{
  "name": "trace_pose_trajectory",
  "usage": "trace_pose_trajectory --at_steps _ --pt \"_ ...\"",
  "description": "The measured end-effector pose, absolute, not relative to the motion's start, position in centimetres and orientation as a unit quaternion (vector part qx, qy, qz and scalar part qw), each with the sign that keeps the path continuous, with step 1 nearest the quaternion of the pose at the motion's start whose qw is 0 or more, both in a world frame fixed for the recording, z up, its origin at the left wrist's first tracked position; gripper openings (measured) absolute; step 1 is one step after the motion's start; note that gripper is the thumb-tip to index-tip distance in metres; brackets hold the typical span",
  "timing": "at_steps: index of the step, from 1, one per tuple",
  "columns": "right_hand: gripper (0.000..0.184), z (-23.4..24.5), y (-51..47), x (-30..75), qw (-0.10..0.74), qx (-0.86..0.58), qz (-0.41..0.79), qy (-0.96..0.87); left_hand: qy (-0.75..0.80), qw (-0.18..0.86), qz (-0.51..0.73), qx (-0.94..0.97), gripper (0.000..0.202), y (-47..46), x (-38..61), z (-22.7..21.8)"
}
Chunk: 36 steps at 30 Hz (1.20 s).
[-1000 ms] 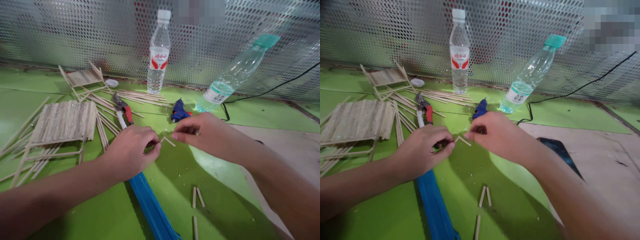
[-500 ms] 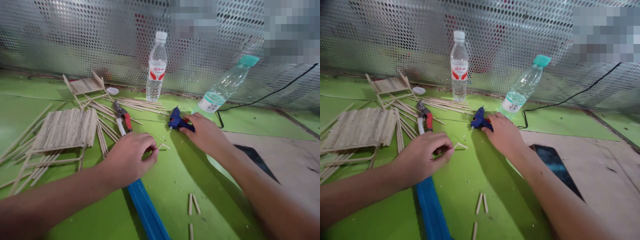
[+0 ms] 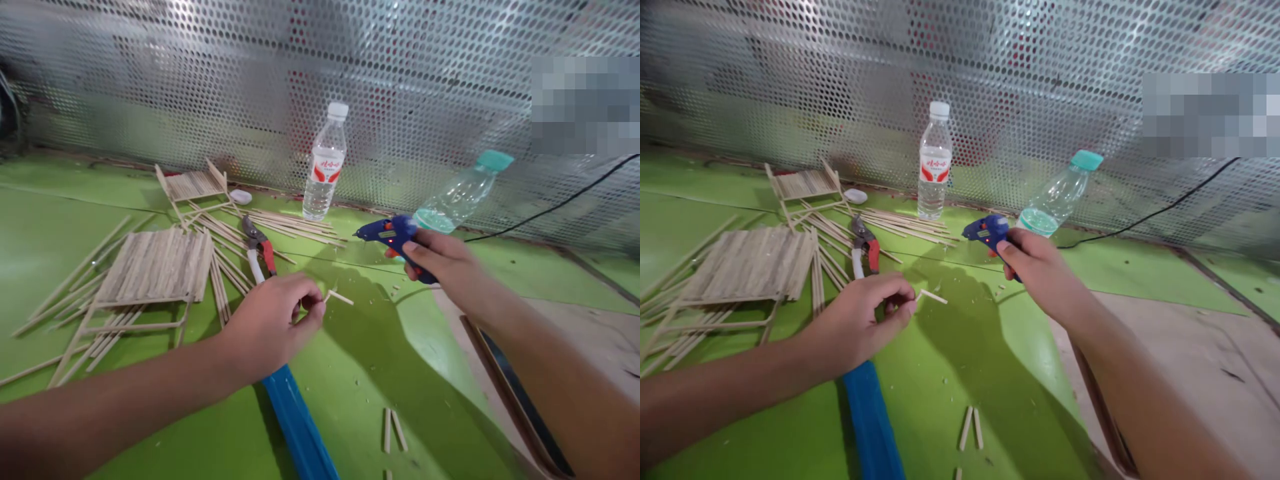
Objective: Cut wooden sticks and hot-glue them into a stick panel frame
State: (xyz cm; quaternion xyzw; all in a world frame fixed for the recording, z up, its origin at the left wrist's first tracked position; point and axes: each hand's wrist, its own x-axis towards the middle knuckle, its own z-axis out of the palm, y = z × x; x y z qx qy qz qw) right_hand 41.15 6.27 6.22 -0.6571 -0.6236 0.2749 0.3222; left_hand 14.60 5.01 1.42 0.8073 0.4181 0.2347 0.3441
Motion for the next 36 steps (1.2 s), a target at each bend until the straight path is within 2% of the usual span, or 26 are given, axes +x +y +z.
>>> trace_pose_trajectory --at_steps 2,8,17,36 --pt "0.029 7.2 5.8 40.8 0.37 -0.637 0.316 -0.598 0.424 0.362 0.248 0.792 0.02 5.0 14.6 1.5" --pt "0.026 8.8 4.5 40.4 0.416 -0.572 0.388 -0.591 0.44 0.407 0.307 0.739 0.026 5.3 14.5 1.5" --pt "0.026 8.4 3.8 39.9 0.402 -0.515 0.419 -0.631 0.437 0.453 0.349 0.694 0.026 5.7 14.6 0.9" --pt "0.037 8.7 3.6 40.0 0.377 -0.511 0.379 -0.674 0.443 0.467 0.352 0.679 0.026 5.7 14.5 1.4"
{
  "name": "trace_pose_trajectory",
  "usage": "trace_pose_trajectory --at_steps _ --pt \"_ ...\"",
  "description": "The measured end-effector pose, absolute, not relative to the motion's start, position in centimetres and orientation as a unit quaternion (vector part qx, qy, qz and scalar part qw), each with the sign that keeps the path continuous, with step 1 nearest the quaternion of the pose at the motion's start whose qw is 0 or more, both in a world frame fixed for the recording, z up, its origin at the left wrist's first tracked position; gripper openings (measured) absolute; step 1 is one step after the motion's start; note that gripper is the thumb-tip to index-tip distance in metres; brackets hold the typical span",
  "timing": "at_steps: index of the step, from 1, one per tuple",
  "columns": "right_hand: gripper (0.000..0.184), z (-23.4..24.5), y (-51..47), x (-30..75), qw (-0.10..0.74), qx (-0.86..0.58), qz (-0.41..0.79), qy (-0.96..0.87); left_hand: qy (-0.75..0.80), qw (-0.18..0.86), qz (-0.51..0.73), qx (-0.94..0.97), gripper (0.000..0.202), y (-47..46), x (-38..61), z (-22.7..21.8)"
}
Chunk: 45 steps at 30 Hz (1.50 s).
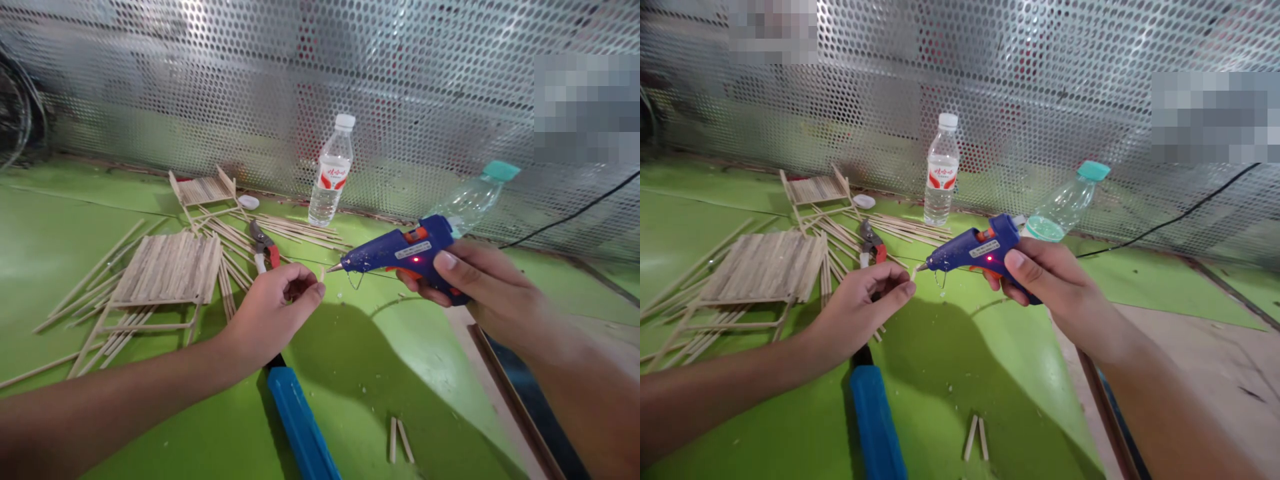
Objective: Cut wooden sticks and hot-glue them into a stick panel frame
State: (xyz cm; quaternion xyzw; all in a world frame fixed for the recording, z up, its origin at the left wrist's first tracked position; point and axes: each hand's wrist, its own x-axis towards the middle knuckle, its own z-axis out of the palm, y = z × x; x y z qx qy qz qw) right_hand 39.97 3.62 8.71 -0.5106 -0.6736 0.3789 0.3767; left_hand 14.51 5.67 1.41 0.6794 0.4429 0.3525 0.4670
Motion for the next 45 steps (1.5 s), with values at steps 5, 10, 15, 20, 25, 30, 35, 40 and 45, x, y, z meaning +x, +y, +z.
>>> trace_pose_trajectory --at_steps 5,10,15,20,25,30,35,40,45 --pt "0.039 8.42 3.68 39.99 0.379 -0.512 0.365 -0.679 0.439 0.467 0.361 0.677 0.024 5.7 14.5 1.3" --pt "0.034 8.41 3.55 40.02 0.367 -0.496 0.359 -0.701 0.444 0.465 0.358 0.677 0.023 5.77 14.5 1.13" --pt "0.036 8.59 3.46 39.86 0.348 -0.497 0.323 -0.726 0.445 0.465 0.356 0.678 0.024 5.7 14.49 1.19" --pt "0.036 8.75 3.41 39.85 0.351 -0.497 0.305 -0.733 0.441 0.469 0.353 0.679 0.024 5.69 14.4 1.22" --pt "0.033 8.66 3.42 39.97 0.352 -0.489 0.298 -0.74 0.436 0.48 0.358 0.672 0.022 5.74 14.45 1.15" --pt "0.032 8.52 3.52 39.94 0.354 -0.481 0.285 -0.75 0.434 0.49 0.363 0.663 0.023 5.82 14.54 0.92" --pt "0.032 8.55 3.41 40.09 0.347 -0.484 0.276 -0.755 0.423 0.492 0.37 0.665 0.024 5.98 14.58 0.63" --pt "0.03 8.48 3.35 40.18 0.343 -0.476 0.275 -0.761 0.423 0.496 0.367 0.663 0.025 5.95 14.48 0.56" --pt "0.031 8.42 3.34 40.15 0.342 -0.482 0.279 -0.757 0.427 0.5 0.363 0.66 0.027 5.94 14.48 0.57"
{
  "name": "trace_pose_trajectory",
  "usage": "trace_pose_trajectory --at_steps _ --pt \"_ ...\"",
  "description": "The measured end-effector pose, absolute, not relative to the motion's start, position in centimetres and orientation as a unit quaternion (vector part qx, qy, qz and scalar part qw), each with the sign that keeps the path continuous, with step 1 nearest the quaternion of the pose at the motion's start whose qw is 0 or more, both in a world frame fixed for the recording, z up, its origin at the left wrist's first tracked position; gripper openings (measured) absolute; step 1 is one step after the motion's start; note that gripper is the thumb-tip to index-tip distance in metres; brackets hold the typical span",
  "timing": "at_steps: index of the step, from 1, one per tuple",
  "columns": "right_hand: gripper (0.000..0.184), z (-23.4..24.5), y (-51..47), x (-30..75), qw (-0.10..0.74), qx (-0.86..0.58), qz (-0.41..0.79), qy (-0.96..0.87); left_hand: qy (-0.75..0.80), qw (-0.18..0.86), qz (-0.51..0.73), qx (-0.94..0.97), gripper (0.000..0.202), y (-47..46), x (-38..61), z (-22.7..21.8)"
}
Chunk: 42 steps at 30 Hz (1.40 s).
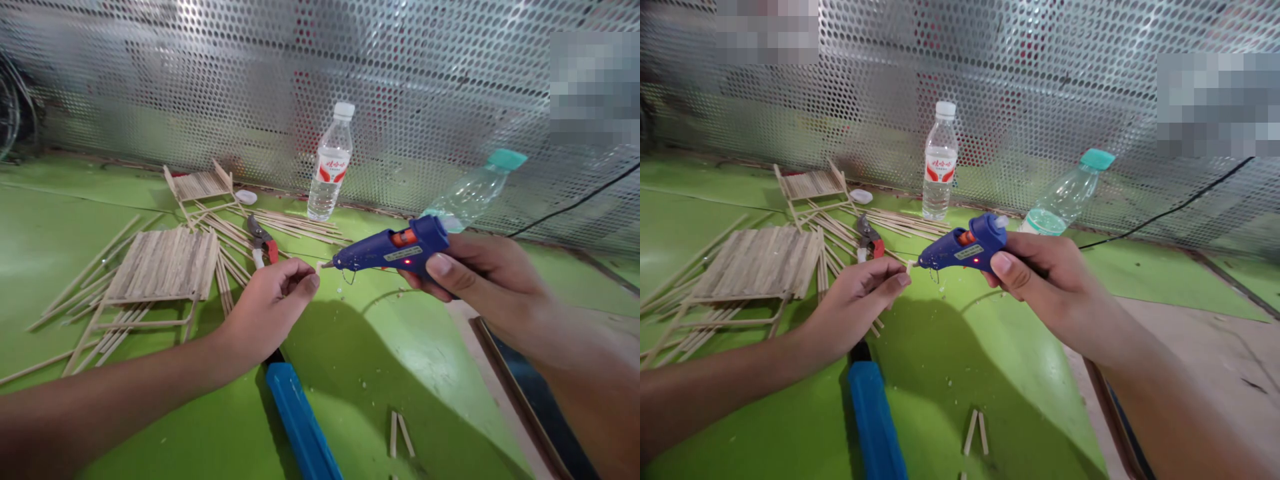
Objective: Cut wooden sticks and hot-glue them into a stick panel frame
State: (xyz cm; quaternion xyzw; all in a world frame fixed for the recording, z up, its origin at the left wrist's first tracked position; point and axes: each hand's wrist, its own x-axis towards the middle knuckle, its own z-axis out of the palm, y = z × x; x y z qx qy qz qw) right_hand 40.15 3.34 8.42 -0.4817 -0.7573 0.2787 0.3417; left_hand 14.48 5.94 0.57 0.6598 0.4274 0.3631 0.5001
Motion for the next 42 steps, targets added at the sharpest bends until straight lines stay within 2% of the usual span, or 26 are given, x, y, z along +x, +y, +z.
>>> trace_pose_trajectory --at_steps 19,27,37,42 --pt "0.027 9.4 2.8 39.4 0.329 -0.47 0.186 -0.798 0.443 0.503 0.365 0.646 0.036 6.2 14.2 0.4" --pt "0.026 9.7 2.8 40.9 0.392 -0.487 0.258 -0.737 0.433 0.516 0.383 0.632 0.034 6.4 14.1 0.3" --pt "0.033 10.2 2.9 40.5 0.375 -0.496 0.249 -0.742 0.427 0.515 0.398 0.627 0.026 6.2 14.3 0.4" --pt "0.031 9.9 2.7 40.2 0.371 -0.493 0.242 -0.749 0.429 0.508 0.391 0.637 0.022 6.0 14.3 0.6"
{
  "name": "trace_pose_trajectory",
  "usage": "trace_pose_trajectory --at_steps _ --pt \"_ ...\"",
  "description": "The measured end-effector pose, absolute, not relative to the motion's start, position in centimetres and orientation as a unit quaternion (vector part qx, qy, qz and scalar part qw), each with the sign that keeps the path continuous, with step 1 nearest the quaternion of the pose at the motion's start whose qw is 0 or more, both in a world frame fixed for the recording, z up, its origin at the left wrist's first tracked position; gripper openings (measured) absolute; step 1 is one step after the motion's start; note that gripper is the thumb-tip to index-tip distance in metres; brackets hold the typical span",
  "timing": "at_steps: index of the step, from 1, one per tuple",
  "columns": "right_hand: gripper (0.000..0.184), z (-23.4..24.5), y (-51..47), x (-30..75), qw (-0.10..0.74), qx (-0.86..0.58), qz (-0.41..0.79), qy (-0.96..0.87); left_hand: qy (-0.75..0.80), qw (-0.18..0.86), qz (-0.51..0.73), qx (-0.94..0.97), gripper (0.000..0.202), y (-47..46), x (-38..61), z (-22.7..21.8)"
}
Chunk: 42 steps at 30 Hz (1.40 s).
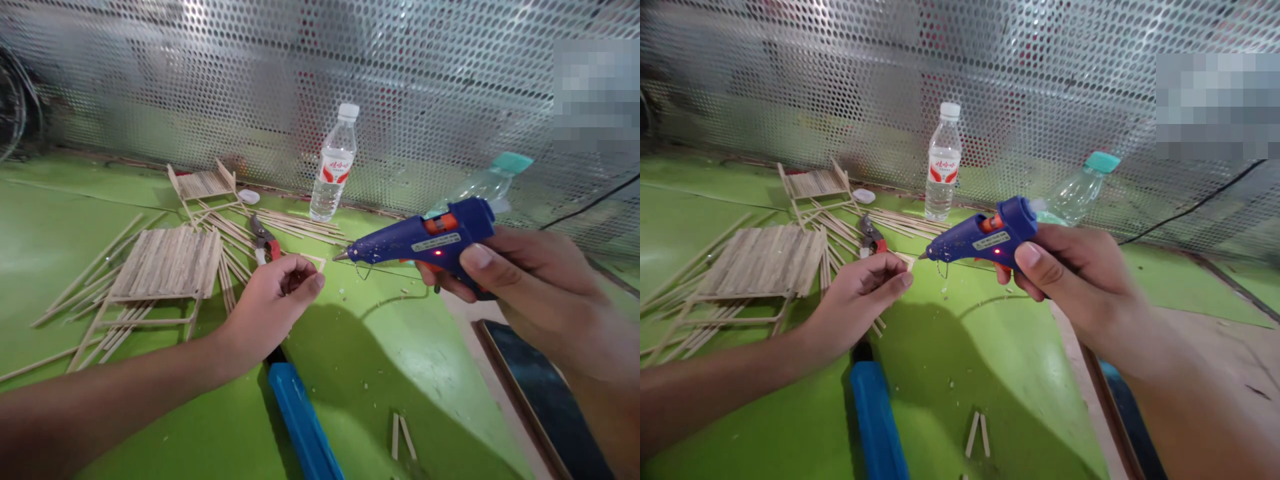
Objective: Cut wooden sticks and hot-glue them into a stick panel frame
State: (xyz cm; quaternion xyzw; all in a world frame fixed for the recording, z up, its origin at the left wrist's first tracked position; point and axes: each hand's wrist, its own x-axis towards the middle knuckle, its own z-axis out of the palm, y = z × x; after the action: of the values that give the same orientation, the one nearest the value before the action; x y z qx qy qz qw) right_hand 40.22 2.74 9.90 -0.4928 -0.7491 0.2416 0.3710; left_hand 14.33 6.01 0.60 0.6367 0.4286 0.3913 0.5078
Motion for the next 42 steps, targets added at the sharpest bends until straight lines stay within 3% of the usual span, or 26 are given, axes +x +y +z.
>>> trace_pose_trajectory --at_steps 42 --pt "0.025 10.0 1.7 38.5 0.361 -0.518 0.221 -0.743 0.423 0.49 0.383 0.659 0.02 6.0 14.2 0.8"
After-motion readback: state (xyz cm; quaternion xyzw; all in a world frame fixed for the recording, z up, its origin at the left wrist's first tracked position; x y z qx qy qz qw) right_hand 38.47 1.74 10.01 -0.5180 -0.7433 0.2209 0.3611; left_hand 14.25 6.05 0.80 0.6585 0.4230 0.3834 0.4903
